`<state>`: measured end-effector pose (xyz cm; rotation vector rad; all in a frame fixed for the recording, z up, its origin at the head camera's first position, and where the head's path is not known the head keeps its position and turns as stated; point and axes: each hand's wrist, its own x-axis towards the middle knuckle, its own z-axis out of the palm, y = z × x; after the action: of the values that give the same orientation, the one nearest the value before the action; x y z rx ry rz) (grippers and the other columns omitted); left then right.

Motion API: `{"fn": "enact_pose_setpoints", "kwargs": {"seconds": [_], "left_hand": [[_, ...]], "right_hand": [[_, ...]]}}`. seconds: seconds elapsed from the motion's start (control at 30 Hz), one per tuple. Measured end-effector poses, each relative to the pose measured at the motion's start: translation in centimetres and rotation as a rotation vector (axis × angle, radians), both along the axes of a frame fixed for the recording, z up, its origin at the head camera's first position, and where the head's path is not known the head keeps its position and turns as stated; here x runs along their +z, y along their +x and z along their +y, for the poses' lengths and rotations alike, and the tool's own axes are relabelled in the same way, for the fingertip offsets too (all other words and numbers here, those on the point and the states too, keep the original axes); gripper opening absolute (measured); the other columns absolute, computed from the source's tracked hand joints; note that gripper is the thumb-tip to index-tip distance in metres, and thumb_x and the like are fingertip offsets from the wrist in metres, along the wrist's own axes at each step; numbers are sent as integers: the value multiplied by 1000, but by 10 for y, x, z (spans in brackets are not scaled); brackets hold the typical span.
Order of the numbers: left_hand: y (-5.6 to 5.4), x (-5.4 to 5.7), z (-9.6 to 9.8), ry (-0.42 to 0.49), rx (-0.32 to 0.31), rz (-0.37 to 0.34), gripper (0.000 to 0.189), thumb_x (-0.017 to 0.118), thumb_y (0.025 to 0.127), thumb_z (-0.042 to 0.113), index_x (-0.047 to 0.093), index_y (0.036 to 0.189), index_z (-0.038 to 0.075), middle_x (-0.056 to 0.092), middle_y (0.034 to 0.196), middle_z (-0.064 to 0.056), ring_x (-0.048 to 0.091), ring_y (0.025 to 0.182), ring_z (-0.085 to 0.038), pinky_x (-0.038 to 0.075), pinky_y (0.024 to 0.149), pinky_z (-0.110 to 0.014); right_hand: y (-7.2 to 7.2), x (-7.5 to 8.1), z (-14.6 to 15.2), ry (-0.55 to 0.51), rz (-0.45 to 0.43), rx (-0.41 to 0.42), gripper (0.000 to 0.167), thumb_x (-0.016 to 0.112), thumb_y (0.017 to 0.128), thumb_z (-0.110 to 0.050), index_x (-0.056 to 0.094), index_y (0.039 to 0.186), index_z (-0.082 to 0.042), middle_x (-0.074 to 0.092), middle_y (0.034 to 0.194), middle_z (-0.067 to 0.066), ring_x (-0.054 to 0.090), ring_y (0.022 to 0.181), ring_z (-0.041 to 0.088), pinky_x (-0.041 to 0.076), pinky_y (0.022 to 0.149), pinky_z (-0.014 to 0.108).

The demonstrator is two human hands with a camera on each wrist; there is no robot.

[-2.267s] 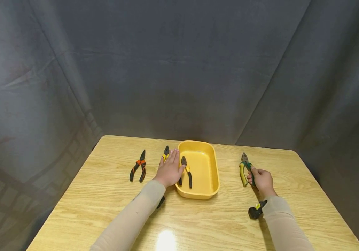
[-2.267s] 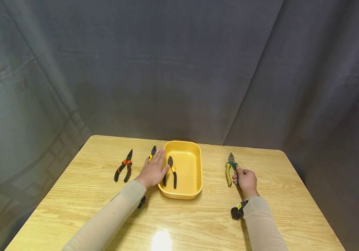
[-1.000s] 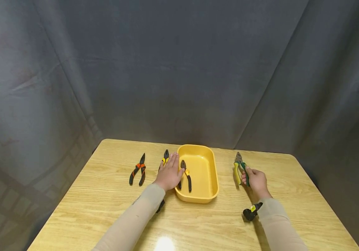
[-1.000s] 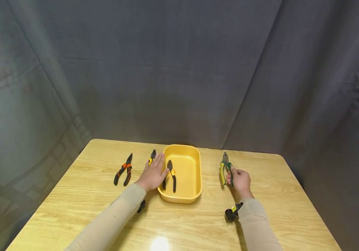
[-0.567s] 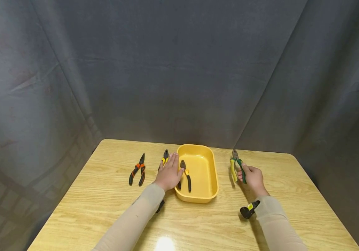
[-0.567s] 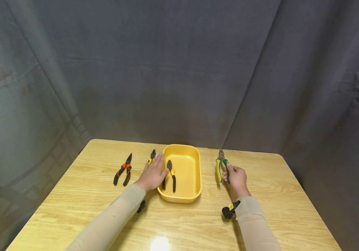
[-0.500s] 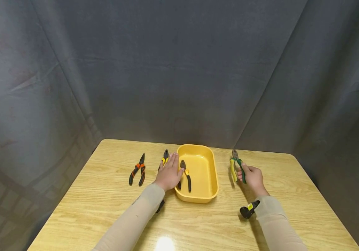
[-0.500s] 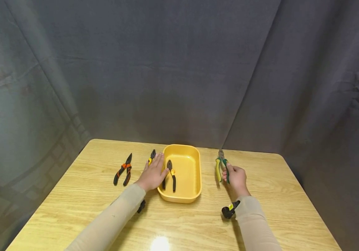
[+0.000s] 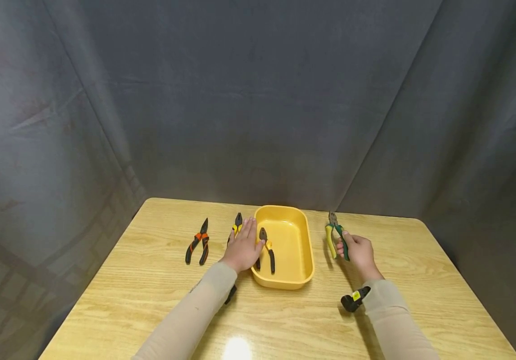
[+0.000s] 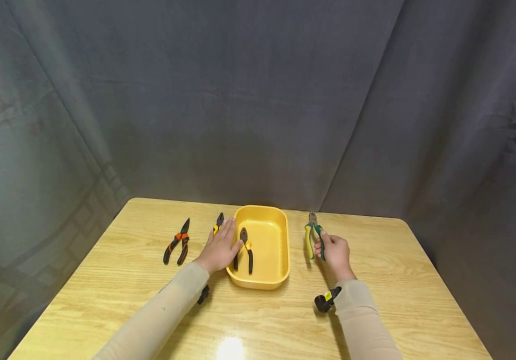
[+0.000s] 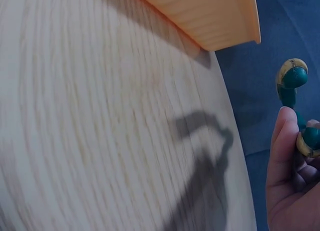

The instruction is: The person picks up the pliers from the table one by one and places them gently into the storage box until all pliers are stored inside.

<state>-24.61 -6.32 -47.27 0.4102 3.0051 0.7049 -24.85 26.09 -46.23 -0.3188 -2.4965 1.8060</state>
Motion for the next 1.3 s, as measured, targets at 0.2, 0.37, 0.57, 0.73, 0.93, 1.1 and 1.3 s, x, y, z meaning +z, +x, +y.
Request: {"fn": "enact_pose_setpoints", "kwargs": {"seconds": [0.2,0.37,0.57,0.73,0.93,1.1,1.3], "left_hand": [[2,2,0,5,-5,3,70,39,110,40,13,162,2,11,169,-13,9,156,-28,11,121,-63],[2,1,2,5,-6,2,69,38,110,40,12,162,3,10,169,-13,8,156,-28,11,121,-63],[2,0,3,16,-7,2,69,39,110,39,10,162,3,11,169,-13,7,156,-27,10,121,-63],[3,1,3,47,-7,13,68,40,110,36,13,162,1,13,169,-14,9,156,-29,10,121,-64],[4,0,3,37,-10,5,69,40,110,37,12,162,1,12,169,-14,8,156,-29,9,121,-64],[5,0,1,11,-8,3,70,40,110,39,10,162,3,12,169,-14,6,156,-28,10,121,-64],[5,-1,0,17,-2,6,70,39,110,39,10,163,4,11,169,-13,7,156,-28,10,121,-63]], "right_hand": [[-1,2,-4,-13,1,4,51,40,112,-27,58,117,20,67,80,8,62,63,5,57,61,23],[-3,3,-4,-28,1,9,51,40,111,-27,58,118,20,68,84,13,62,64,6,58,63,24],[-4,4,-6,-49,-12,8,51,41,111,-27,57,119,20,68,85,14,63,64,7,58,63,24],[-4,6,-12,-47,-5,24,52,41,111,-27,58,118,21,67,82,11,63,62,5,57,61,22],[-4,8,-18,-41,-3,28,50,42,111,-26,58,118,20,69,82,11,64,63,7,58,62,23],[-6,9,-24,-56,-2,32,52,42,111,-29,58,119,20,68,83,12,65,65,9,59,64,25],[-6,11,-29,-88,17,40,49,43,111,-25,58,117,21,68,80,12,65,64,11,60,64,28]]}}
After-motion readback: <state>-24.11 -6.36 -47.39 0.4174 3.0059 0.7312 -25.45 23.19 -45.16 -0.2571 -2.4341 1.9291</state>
